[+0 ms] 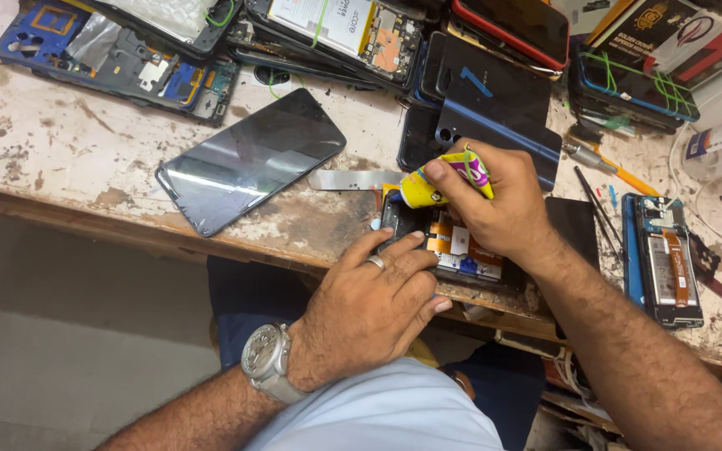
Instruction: The person applies adhesive to the internal frame of a disassembled smartphone, then aligns and presses the back cover onto the device. The person handles a tube of adhesive, a metal spatula, and the phone components on a cluttered workbench.
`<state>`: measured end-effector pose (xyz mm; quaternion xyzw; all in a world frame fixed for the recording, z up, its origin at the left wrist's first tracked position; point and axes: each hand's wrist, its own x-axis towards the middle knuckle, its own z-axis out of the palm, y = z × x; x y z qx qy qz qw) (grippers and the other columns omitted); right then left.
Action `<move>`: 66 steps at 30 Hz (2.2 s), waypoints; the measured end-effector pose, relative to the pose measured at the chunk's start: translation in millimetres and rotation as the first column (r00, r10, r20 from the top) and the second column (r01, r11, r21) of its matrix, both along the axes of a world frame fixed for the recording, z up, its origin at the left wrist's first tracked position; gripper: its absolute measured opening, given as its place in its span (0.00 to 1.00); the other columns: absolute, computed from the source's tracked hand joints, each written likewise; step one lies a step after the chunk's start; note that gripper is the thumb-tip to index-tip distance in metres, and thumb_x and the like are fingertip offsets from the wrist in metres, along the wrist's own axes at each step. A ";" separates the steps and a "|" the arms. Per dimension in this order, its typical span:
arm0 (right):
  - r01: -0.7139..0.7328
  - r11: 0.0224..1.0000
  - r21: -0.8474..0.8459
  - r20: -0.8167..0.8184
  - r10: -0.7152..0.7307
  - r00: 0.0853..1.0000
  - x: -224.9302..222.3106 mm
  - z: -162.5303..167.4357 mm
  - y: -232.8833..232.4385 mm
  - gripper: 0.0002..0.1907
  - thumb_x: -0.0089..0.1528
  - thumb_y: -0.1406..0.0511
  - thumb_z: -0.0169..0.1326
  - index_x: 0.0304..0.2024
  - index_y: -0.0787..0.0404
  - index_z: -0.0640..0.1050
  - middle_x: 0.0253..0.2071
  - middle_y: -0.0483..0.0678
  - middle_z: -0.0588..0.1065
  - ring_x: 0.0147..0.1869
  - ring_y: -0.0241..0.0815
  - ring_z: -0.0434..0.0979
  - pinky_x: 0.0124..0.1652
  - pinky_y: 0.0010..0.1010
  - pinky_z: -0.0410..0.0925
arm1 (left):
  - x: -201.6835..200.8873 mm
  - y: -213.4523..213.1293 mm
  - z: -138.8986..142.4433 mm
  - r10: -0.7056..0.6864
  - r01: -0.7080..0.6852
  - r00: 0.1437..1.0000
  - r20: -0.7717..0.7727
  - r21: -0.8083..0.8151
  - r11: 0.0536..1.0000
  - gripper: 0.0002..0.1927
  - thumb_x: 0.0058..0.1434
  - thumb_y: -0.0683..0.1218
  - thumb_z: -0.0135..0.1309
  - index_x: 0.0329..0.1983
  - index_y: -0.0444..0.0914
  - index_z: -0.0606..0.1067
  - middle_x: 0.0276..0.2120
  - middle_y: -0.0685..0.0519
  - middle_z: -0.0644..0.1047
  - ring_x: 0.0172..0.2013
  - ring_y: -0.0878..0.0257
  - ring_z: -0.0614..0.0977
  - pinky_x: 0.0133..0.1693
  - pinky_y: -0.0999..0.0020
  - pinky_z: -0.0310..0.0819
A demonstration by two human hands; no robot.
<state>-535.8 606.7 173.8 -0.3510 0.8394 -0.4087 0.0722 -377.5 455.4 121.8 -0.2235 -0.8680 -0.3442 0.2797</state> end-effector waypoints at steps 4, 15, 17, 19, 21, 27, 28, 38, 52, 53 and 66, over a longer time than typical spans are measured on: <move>-0.006 1.000 0.019 -0.066 0.008 0.998 -2.8 0.7 -0.1 0.15 0.69 0.62 0.57 0.30 0.64 0.76 0.17 0.42 0.71 0.21 0.29 0.70 0.23 0.25 0.62 | 1.2 1.5 0.3 0.006 -0.006 1.000 0.001 -0.001 1.000 0.11 0.70 0.50 0.55 0.39 0.36 0.75 0.51 0.44 0.78 0.60 0.48 0.78 0.63 0.47 0.65; 0.005 1.000 0.028 -0.112 -0.002 0.994 -6.2 1.3 10.4 0.15 0.69 0.62 0.58 0.31 0.63 0.77 0.18 0.43 0.73 0.22 0.30 0.71 0.24 0.26 0.62 | 3.1 9.4 -2.6 0.019 -0.018 0.999 0.030 -0.017 1.000 0.12 0.70 0.50 0.55 0.40 0.36 0.75 0.51 0.44 0.78 0.62 0.49 0.77 0.65 0.48 0.64; 0.018 0.999 0.031 -0.107 -0.014 0.994 -5.6 2.1 15.2 0.15 0.69 0.62 0.58 0.31 0.63 0.77 0.18 0.43 0.73 0.22 0.30 0.71 0.24 0.26 0.63 | 3.7 10.9 -2.9 0.018 -0.018 0.999 0.033 -0.021 1.000 0.12 0.70 0.50 0.55 0.40 0.35 0.75 0.52 0.43 0.78 0.62 0.49 0.77 0.65 0.47 0.64; 0.026 0.999 0.039 -0.103 -0.022 0.994 -5.2 2.5 20.6 0.14 0.69 0.62 0.58 0.31 0.63 0.77 0.18 0.43 0.73 0.22 0.30 0.72 0.23 0.26 0.63 | 4.6 13.1 -2.8 0.029 -0.029 0.999 0.026 -0.030 0.999 0.12 0.69 0.50 0.55 0.41 0.35 0.75 0.53 0.43 0.78 0.61 0.49 0.77 0.65 0.47 0.64; 0.029 0.998 0.051 -0.102 -0.024 0.995 -4.9 2.5 26.1 0.14 0.69 0.62 0.58 0.31 0.63 0.77 0.18 0.43 0.73 0.21 0.29 0.72 0.23 0.26 0.63 | 5.5 15.6 -2.1 0.032 -0.031 0.999 0.026 -0.033 0.999 0.12 0.69 0.49 0.55 0.41 0.35 0.75 0.53 0.42 0.78 0.61 0.49 0.77 0.65 0.47 0.64; 0.051 0.998 0.049 -0.109 -0.045 0.993 -5.5 2.9 39.7 0.14 0.69 0.62 0.58 0.31 0.63 0.77 0.17 0.43 0.72 0.21 0.30 0.71 0.23 0.25 0.63 | 5.2 21.5 -0.1 0.029 -0.028 0.999 0.038 -0.035 0.999 0.10 0.69 0.48 0.55 0.41 0.35 0.74 0.52 0.42 0.78 0.60 0.49 0.78 0.65 0.46 0.63; 0.057 0.997 0.048 -0.099 -0.052 0.994 -5.9 3.0 41.8 0.14 0.69 0.61 0.58 0.31 0.63 0.77 0.17 0.42 0.72 0.21 0.30 0.71 0.23 0.25 0.63 | 4.9 22.2 -0.1 0.027 -0.025 0.999 0.041 -0.032 0.999 0.10 0.69 0.48 0.55 0.40 0.35 0.74 0.52 0.42 0.78 0.60 0.49 0.78 0.65 0.46 0.63; 0.113 0.992 0.059 -0.068 -0.109 0.992 -4.6 2.1 70.5 0.14 0.69 0.60 0.57 0.31 0.61 0.78 0.18 0.41 0.73 0.22 0.29 0.72 0.23 0.24 0.64 | 3.0 32.5 1.1 0.035 -0.032 0.998 0.044 -0.056 0.998 0.10 0.68 0.47 0.55 0.40 0.35 0.74 0.49 0.44 0.78 0.60 0.48 0.77 0.63 0.46 0.63; 0.130 0.990 0.056 -0.118 -0.123 0.985 -6.9 -3.8 113.5 0.15 0.69 0.60 0.57 0.31 0.60 0.77 0.17 0.41 0.72 0.22 0.29 0.73 0.23 0.25 0.64 | 4.3 49.4 3.6 0.070 -0.066 0.997 0.039 -0.103 0.992 0.10 0.67 0.47 0.55 0.39 0.35 0.75 0.50 0.44 0.78 0.60 0.50 0.77 0.63 0.47 0.63; 0.133 0.990 0.052 -0.108 -0.127 0.986 -7.0 -4.7 116.5 0.15 0.69 0.60 0.57 0.31 0.61 0.77 0.17 0.41 0.72 0.22 0.30 0.72 0.23 0.25 0.64 | 4.5 50.7 3.4 0.076 -0.071 0.996 0.039 -0.107 0.992 0.09 0.67 0.47 0.55 0.38 0.35 0.75 0.50 0.44 0.78 0.60 0.50 0.77 0.63 0.47 0.63; 0.167 0.983 0.071 -0.145 -0.156 0.977 -5.1 -6.4 154.5 0.14 0.69 0.60 0.57 0.32 0.61 0.78 0.19 0.41 0.73 0.23 0.30 0.73 0.25 0.26 0.65 | 7.0 64.7 1.0 0.094 -0.087 0.994 0.050 -0.124 0.988 0.10 0.66 0.48 0.56 0.40 0.35 0.75 0.50 0.46 0.79 0.60 0.50 0.78 0.63 0.47 0.62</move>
